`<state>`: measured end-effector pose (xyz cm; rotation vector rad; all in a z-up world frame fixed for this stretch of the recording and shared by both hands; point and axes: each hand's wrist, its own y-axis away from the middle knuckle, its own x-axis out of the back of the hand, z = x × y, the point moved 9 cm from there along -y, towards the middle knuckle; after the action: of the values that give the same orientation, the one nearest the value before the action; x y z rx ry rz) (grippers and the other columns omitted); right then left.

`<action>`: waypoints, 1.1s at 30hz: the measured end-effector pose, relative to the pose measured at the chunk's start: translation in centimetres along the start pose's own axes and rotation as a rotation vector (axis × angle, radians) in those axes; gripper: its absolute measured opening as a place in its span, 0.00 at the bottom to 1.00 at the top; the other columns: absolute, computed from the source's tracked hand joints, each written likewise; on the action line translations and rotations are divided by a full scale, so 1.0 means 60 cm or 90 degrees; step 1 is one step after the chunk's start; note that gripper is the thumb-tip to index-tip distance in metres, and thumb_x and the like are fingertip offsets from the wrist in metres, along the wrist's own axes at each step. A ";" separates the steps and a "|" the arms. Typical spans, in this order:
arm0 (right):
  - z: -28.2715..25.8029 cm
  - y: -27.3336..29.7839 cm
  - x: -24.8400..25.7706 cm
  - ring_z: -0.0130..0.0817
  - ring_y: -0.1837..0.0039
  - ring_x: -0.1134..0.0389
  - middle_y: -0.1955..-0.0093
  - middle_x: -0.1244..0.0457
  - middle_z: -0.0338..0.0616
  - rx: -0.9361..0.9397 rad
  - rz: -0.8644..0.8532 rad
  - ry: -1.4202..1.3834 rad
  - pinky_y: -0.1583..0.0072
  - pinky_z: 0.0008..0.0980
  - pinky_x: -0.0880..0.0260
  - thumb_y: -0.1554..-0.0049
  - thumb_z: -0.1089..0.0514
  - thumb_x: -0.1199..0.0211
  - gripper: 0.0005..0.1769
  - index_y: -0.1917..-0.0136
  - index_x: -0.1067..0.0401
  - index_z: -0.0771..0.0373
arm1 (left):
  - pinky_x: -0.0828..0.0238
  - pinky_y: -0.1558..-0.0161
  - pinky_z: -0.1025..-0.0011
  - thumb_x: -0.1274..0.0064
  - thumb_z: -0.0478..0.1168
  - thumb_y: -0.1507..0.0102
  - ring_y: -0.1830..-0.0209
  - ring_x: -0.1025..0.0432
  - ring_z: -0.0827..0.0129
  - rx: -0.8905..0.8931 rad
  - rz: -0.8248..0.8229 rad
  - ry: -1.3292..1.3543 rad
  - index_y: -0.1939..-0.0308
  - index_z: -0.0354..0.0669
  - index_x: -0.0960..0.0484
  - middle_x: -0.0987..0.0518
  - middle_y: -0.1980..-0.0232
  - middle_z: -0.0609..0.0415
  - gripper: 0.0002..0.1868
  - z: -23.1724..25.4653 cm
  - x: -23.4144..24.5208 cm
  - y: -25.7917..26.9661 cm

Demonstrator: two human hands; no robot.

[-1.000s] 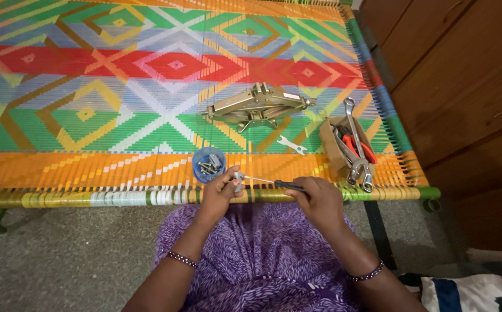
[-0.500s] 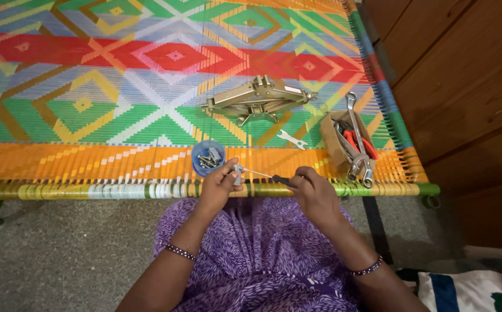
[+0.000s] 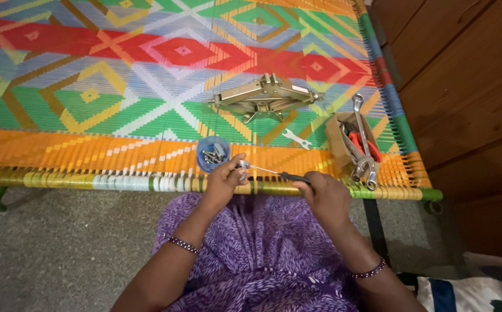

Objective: The person sits on the floor and uses a screwdriver to tighten screws into small metal parts. They repeatedly pick up parts from a blue bowl, insert screws, and tighten them before placing the parts back into the bowl.

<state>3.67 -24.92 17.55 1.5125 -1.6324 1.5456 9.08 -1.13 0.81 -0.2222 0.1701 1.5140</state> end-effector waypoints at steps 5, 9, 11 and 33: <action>-0.021 0.003 0.021 0.56 0.53 0.32 0.55 0.33 0.53 0.102 0.072 -0.080 0.54 0.50 0.34 0.43 0.51 0.34 0.17 0.47 0.27 0.66 | 0.18 0.53 0.70 0.54 0.32 0.31 0.52 0.21 0.69 -0.014 0.014 0.009 0.29 0.35 0.29 0.19 0.44 0.49 0.24 -0.007 -0.002 0.001; -0.022 -0.006 -0.009 0.55 0.53 0.31 0.53 0.34 0.52 0.087 -0.048 -0.091 0.53 0.50 0.33 0.46 0.57 0.32 0.11 0.52 0.28 0.63 | 0.18 0.53 0.71 0.54 0.33 0.31 0.52 0.20 0.69 0.018 0.016 0.039 0.30 0.37 0.30 0.19 0.44 0.50 0.24 -0.016 0.002 -0.006; -0.038 -0.003 0.004 0.54 0.53 0.31 0.51 0.34 0.51 0.146 0.000 -0.110 0.54 0.49 0.32 0.45 0.59 0.32 0.12 0.51 0.29 0.64 | 0.18 0.53 0.71 0.53 0.33 0.30 0.52 0.21 0.69 0.015 0.012 0.049 0.29 0.36 0.30 0.19 0.45 0.50 0.24 -0.019 0.005 -0.007; -0.012 0.005 -0.010 0.56 0.49 0.31 0.51 0.33 0.54 0.051 -0.006 -0.148 0.50 0.49 0.31 0.43 0.54 0.35 0.15 0.45 0.29 0.63 | 0.18 0.51 0.70 0.53 0.34 0.30 0.53 0.24 0.71 -0.037 0.007 0.023 0.28 0.38 0.30 0.21 0.46 0.51 0.24 -0.011 0.013 -0.009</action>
<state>3.35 -24.08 17.09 1.7968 -1.7015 1.4938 9.67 -0.57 0.02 -0.2961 0.1569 1.5284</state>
